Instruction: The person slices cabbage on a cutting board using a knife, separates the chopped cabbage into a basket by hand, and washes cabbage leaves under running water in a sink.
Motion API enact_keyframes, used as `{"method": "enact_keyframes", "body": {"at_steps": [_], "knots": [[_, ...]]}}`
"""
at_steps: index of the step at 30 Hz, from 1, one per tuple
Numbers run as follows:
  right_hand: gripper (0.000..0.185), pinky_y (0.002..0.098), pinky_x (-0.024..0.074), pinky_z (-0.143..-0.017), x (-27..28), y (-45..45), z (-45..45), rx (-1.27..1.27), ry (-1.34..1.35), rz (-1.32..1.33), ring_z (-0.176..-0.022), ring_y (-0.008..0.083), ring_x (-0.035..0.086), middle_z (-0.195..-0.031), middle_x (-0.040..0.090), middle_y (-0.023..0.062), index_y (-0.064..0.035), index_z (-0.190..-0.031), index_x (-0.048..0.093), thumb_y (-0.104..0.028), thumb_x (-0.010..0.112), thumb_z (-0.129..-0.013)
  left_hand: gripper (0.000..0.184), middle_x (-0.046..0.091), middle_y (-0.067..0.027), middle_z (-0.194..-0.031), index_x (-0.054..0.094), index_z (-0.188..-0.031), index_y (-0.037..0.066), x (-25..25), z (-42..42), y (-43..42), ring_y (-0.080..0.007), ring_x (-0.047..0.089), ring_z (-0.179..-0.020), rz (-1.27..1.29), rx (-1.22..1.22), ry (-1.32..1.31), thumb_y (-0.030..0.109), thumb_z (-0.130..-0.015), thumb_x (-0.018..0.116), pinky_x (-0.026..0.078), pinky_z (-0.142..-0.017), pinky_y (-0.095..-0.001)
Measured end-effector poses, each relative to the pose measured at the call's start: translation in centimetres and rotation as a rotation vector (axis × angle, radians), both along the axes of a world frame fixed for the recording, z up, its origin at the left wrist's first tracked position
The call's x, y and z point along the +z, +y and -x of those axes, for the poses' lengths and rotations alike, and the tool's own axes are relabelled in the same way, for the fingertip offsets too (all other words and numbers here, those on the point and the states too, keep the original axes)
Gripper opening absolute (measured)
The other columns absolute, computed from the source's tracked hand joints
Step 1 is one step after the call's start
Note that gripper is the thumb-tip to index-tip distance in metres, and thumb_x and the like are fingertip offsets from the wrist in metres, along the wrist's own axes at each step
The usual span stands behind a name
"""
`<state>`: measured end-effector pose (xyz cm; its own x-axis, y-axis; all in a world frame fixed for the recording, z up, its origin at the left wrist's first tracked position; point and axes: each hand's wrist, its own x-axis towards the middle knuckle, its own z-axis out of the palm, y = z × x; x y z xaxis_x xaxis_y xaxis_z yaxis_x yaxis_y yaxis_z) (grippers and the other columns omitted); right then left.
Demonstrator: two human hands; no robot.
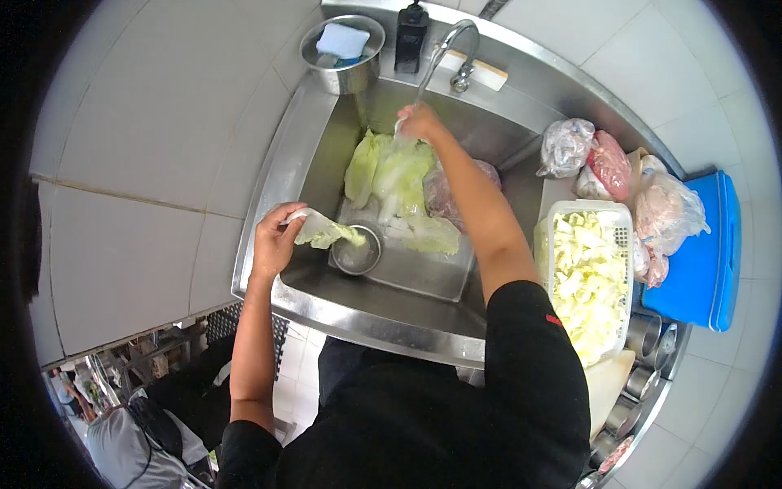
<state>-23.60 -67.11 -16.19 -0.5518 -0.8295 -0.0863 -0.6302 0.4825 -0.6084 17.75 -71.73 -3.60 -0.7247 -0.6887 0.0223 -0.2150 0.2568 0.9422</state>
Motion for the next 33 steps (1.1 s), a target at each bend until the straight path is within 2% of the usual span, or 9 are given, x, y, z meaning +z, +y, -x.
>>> {"method": "enact_keyframes", "body": {"at_steps": [3,6,9,10,14,19,21,27,33], "knots": [[0.028,0.0357,0.0514,-0.086,10.1,0.7,-0.8,0.157,-0.029,-0.129,-0.093,0.0276,0.067,-0.108,0.068,0.0136,-0.0058,-0.102,0.069,-0.024,0.072,-0.081,0.018,0.069,-0.0091,-0.097,0.067,-0.106,-0.001,1.7,3.3,-1.1,-0.0097,0.062,-0.085,0.177,-0.094,-0.015,0.006,-0.089,0.065,0.05,-0.073,-0.0251],[0.03,0.035,0.0513,-0.083,13.9,1.5,-0.2,0.246,0.237,-0.077,-0.086,0.0275,0.067,-0.094,0.071,0.0134,-0.0028,-0.101,0.07,-0.027,0.071,-0.082,0.02,0.069,-0.0035,-0.088,0.068,-0.105,0.0,1.3,7.5,-2.1,-0.0082,0.058,-0.077,-0.01,-0.126,-0.037,0.011,-0.088,0.07,0.049,-0.07,-0.024],[0.026,0.0371,0.0517,-0.078,16.0,3.0,0.0,0.107,0.153,0.03,-0.081,0.0305,0.067,-0.091,0.07,0.017,-0.0046,-0.096,0.072,-0.025,0.073,-0.081,0.022,0.067,-0.0005,-0.086,0.069,-0.104,0.001,0.6,12.5,-2.6,-0.0071,0.057,-0.075,-0.146,-0.18,0.006,0.015,-0.087,0.071,0.048,-0.069,-0.0237],[0.02,0.0355,0.0511,-0.074,14.1,2.9,1.8,0.163,0.189,0.127,-0.076,0.025,0.067,-0.085,0.07,0.0164,-0.0054,-0.093,0.073,-0.022,0.072,-0.083,0.022,0.067,0.0003,-0.083,0.069,-0.101,0.001,-0.3,14.3,-3.0,-0.006,0.057,-0.072,-0.104,-0.21,0.019,0.017,-0.087,0.072,0.047,-0.067,-0.023],[0.023,0.0373,0.0446,-0.059,16.1,6.0,0.4,0.108,0.008,0.211,-0.058,0.023,0.056,-0.066,0.062,0.0163,-0.0033,-0.083,0.069,-0.026,0.069,-0.084,0.02,0.066,0.0012,-0.076,0.071,-0.095,0.001,0.6,20.5,-1.7,-0.0049,0.055,-0.068,-0.104,-0.265,0.067,0.019,-0.085,0.074,0.046,-0.062,-0.0224],[0.021,0.0372,0.046,-0.062,17.6,8.3,-0.8,0.092,-0.053,0.283,-0.061,0.0243,0.058,-0.07,0.063,0.0169,-0.0042,-0.089,0.071,-0.024,0.069,-0.083,0.029,0.059,0.0053,-0.073,0.068,-0.095,0.002,1.7,25.0,-0.1,-0.0031,0.049,-0.066,-0.063,-0.252,0.068,0.024,-0.081,0.079,0.041,-0.057,-0.0204],[0.019,0.0377,0.0471,-0.064,17.8,8.8,-0.9,0.102,-0.034,0.284,-0.066,0.0273,0.061,-0.074,0.065,0.0178,-0.0034,-0.091,0.071,-0.02,0.068,-0.083,0.033,0.06,0.0027,-0.077,0.065,-0.099,0.002,0.0,26.8,-0.5,-0.0035,0.05,-0.065,-0.029,-0.226,0.221,0.023,-0.079,0.081,0.042,-0.057,-0.0214],[0.018,0.0391,0.0501,-0.073,20.1,9.4,-1.0,0.149,0.08,0.133,-0.078,0.03,0.066,-0.084,0.068,0.0186,-0.0031,-0.097,0.07,-0.011,0.066,-0.082,0.042,0.068,-0.0069,-0.094,0.065,-0.107,0.0,2.3,27.1,0.3,-0.0097,0.06,-0.065,0.155,-0.23,0.193,0.018,-0.074,0.084,0.05,-0.062,-0.0254],[0.018,0.0357,0.0511,-0.075,19.3,7.4,-1.2,0.188,-0.021,0.172,-0.079,0.0251,0.067,-0.085,0.07,0.0154,-0.0019,-0.095,0.069,-0.002,0.062,-0.079,0.037,0.064,-0.0076,-0.065,0.072,-0.107,0.005,1.2,26.8,-1.3,-0.009,0.052,-0.058,0.174,-0.275,0.105,0.029,-0.079,0.078,0.047,-0.058,-0.0287]]}}
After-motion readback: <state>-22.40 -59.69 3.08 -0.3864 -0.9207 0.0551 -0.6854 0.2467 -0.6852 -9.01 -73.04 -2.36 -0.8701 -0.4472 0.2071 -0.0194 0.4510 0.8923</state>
